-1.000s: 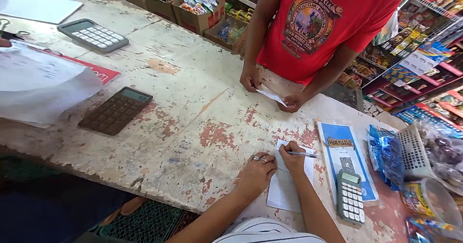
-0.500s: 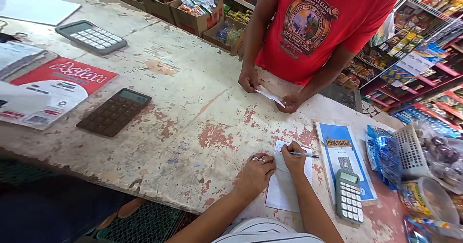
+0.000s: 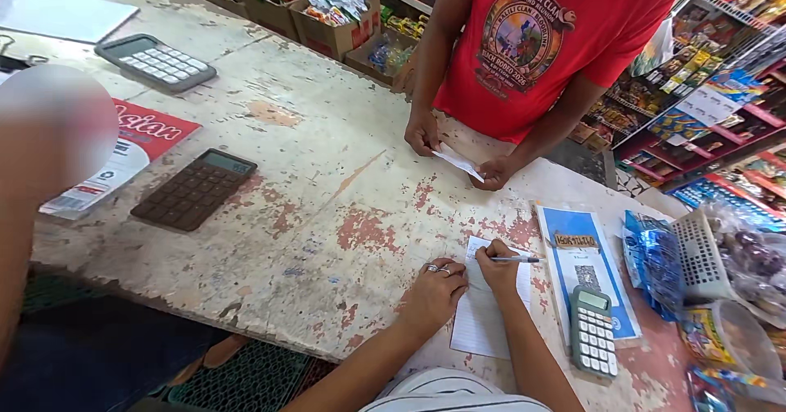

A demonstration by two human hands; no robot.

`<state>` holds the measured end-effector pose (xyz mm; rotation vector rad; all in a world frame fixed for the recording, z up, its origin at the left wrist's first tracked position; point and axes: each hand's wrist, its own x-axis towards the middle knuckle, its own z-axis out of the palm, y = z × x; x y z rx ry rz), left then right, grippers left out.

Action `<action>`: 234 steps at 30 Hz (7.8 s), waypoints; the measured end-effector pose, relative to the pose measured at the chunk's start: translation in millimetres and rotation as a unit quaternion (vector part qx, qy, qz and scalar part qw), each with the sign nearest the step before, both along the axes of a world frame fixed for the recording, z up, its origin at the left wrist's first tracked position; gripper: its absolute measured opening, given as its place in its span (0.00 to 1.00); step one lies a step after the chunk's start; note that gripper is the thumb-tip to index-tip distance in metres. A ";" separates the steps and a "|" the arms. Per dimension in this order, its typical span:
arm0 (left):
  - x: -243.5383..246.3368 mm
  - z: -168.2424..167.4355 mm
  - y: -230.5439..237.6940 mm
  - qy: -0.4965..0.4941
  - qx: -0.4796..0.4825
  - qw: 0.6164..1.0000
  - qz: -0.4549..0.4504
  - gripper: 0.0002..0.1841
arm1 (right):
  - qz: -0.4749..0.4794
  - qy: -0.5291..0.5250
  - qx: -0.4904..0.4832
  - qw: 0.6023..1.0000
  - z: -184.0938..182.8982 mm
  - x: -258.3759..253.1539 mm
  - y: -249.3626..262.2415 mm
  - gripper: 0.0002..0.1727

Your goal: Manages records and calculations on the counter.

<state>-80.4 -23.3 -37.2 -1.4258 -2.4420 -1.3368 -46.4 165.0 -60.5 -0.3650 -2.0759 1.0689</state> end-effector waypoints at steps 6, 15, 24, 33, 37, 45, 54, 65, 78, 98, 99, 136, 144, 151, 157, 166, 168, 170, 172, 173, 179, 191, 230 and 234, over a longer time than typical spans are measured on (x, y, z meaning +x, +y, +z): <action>-0.1 1.0 0.2 0.006 0.002 1.000 0.000 0.05 | -0.011 0.004 0.006 1.000 -0.9 -0.1 0.8 0.18; -0.2 0.6 0.3 0.007 0.001 1.000 0.001 0.05 | -0.006 0.018 0.004 1.000 -1.1 -0.3 1.3 0.18; 0.7 1.3 0.5 0.008 -0.004 1.000 0.001 0.05 | 0.001 0.045 -0.011 0.999 -2.2 0.1 3.1 0.18; 0.7 8.8 -0.8 -0.021 -0.025 0.999 -0.007 0.06 | -0.047 0.022 -0.121 0.991 3.8 39.7 41.8 0.17; 1.5 8.1 -0.2 -0.012 -0.018 1.000 -0.003 0.06 | -0.039 0.007 -0.031 0.999 -4.9 37.5 38.3 0.17; 0.8 7.6 -1.5 -0.015 -0.018 1.000 -0.005 0.06 | -0.062 -0.013 0.005 0.998 -7.4 36.6 36.6 0.17; 1.0 8.7 -1.1 -0.013 -0.020 1.000 -0.005 0.05 | -0.077 -0.004 0.007 0.997 -10.7 37.2 36.8 0.17; -0.4 8.6 -1.3 -0.018 -0.025 0.999 -0.012 0.06 | -0.073 -0.003 -0.003 0.997 -7.6 36.3 40.0 0.17; 10.0 9.1 1.7 0.007 -0.047 0.999 -0.015 0.07 | 0.057 -0.068 -0.172 0.981 43.9 15.0 17.8 0.14; 8.0 9.5 2.6 0.017 -0.039 0.999 -0.012 0.06 | 0.070 0.016 -0.005 0.997 -1.9 12.2 -2.2 0.17; 8.1 9.9 2.4 0.015 -0.041 0.999 -0.013 0.06 | 0.064 0.016 -0.006 0.998 -1.8 12.1 -1.4 0.17; 6.9 6.1 0.5 0.013 -0.034 0.999 -0.020 0.07 | 0.000 0.018 -0.265 0.964 31.6 19.9 13.2 0.16; 7.2 2.3 1.0 0.035 -0.016 0.999 -0.011 0.06 | -0.029 -0.045 -0.272 0.961 28.6 44.6 55.4 0.12; 7.1 2.6 2.3 0.027 -0.013 1.000 -0.010 0.06 | 0.031 0.022 -0.034 0.999 -5.8 43.0 50.6 0.16; 7.3 3.3 2.5 0.030 -0.015 0.999 -0.009 0.07 | 0.020 0.019 -0.033 0.999 -7.4 43.3 51.0 0.17; 7.5 1.7 2.6 0.035 -0.012 0.999 -0.006 0.07 | 0.001 0.007 -0.030 1.000 -7.6 43.4 48.6 0.18; 7.8 2.1 2.1 0.033 -0.015 0.999 -0.005 0.07 | -0.013 0.006 -0.017 1.000 -8.7 42.7 47.5 0.18; 8.1 1.8 2.3 0.032 -0.012 0.999 -0.005 0.06 | -0.011 0.003 -0.018 1.000 -8.9 42.9 47.5 0.18; 7.7 1.5 2.5 0.033 -0.012 0.999 -0.006 0.07 | -0.006 0.004 -0.023 1.000 -8.5 43.2 48.6 0.18; 7.4 1.0 2.7 0.035 -0.013 0.999 -0.005 0.07 | -0.008 0.004 -0.018 1.000 -8.0 42.8 48.7 0.18; 7.1 0.1 2.4 0.028 -0.013 0.999 -0.008 0.07 | -0.013 -0.002 -0.020 1.000 -5.1 44.1 48.6 0.18; 5.3 -6.2 1.8 0.042 -0.010 0.999 -0.003 0.07 | -0.066 0.078 -0.214 0.971 1.5 43.9 58.4 0.16; 5.4 -28.8 2.4 0.049 -0.009 0.999 0.004 0.06 | -0.089 0.127 -0.335 0.929 -17.4 45.7 69.3 0.16; 5.0 -29.1 2.2 0.047 -0.009 0.999 0.003 0.07 | -0.086 0.129 -0.330 0.931 -17.1 45.9 68.3 0.16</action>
